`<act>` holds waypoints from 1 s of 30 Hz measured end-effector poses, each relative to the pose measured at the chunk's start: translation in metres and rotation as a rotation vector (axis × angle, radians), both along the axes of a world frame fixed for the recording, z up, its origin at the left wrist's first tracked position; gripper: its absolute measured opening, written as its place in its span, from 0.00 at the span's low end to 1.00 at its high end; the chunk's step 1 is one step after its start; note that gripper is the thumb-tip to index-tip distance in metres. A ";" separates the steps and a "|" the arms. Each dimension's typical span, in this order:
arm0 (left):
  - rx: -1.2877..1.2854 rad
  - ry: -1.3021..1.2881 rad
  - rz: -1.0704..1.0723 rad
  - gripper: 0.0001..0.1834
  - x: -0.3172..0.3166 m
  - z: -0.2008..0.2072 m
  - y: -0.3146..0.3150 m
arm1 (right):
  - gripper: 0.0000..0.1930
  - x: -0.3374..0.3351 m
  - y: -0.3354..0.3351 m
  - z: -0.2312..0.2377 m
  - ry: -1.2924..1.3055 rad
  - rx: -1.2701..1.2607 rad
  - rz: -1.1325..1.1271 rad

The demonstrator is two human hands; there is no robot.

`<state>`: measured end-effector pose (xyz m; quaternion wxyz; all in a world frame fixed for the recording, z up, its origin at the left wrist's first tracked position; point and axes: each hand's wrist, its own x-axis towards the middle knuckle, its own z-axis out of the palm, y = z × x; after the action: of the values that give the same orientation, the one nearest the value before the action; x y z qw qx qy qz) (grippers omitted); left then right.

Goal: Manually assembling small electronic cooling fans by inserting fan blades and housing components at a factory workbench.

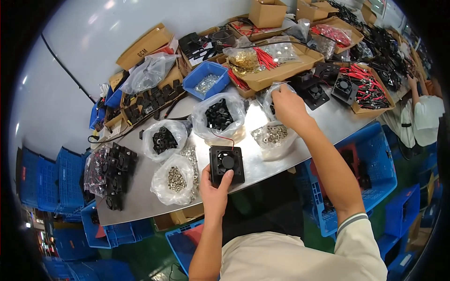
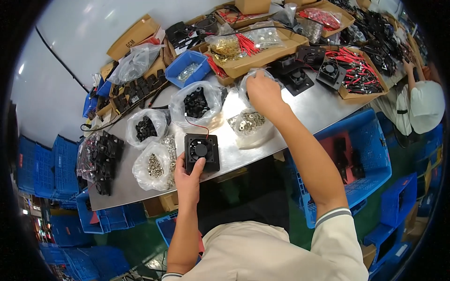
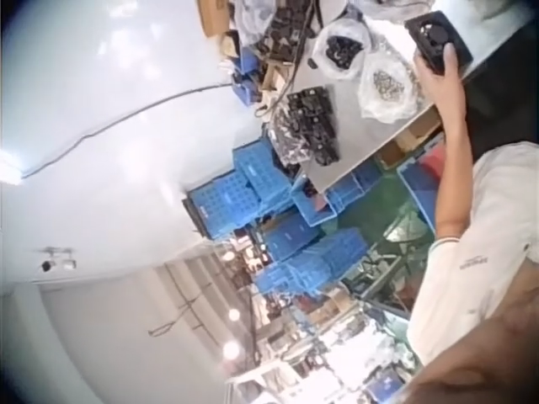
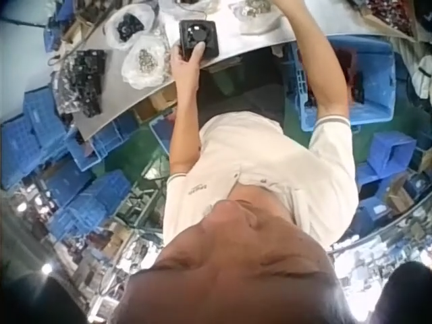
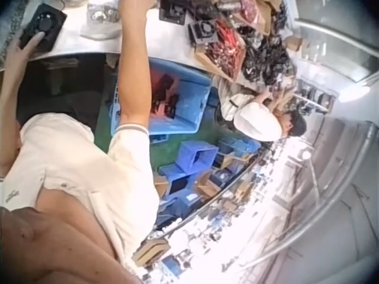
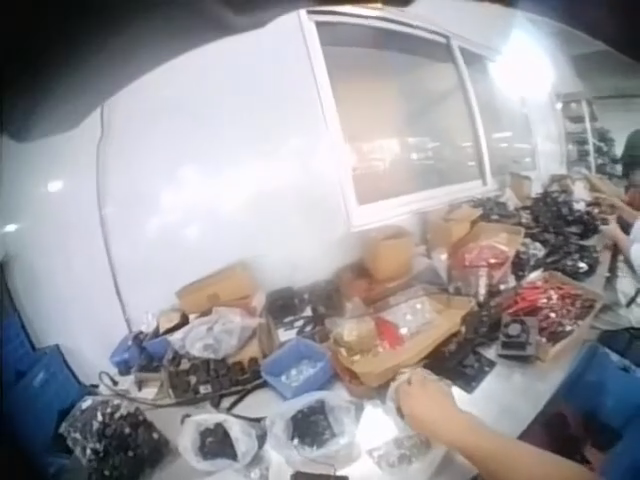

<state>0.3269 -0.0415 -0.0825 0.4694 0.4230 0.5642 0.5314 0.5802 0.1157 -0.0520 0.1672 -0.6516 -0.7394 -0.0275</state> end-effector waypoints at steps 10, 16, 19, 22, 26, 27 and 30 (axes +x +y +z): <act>0.191 0.658 0.067 0.32 0.011 0.009 -0.014 | 0.09 0.019 -0.027 0.026 0.538 0.477 0.091; 0.324 0.998 0.068 0.30 0.007 0.023 -0.035 | 0.10 -0.055 -0.115 0.014 1.589 -0.210 0.300; 0.471 0.691 -0.072 0.31 0.019 0.048 -0.034 | 0.10 -0.085 -0.148 0.006 1.794 -0.351 0.411; 0.185 -0.212 -0.242 0.30 0.029 0.038 -0.032 | 0.10 -0.100 -0.159 0.007 1.890 -0.418 0.412; 0.022 -0.481 -0.249 0.31 0.023 0.018 -0.033 | 0.09 -0.102 -0.159 0.000 1.825 -0.355 0.369; -0.003 -0.483 -0.257 0.30 0.020 0.017 -0.031 | 0.08 -0.102 -0.159 0.003 1.785 -0.342 0.377; 0.071 -0.366 -0.304 0.27 0.017 0.017 -0.027 | 0.09 -0.101 -0.167 0.001 1.684 -0.236 0.439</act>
<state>0.3442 -0.0685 -0.0651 0.6231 0.4161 0.3805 0.5421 0.4791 -0.0514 -0.0507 0.5902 -0.3115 -0.4769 0.5720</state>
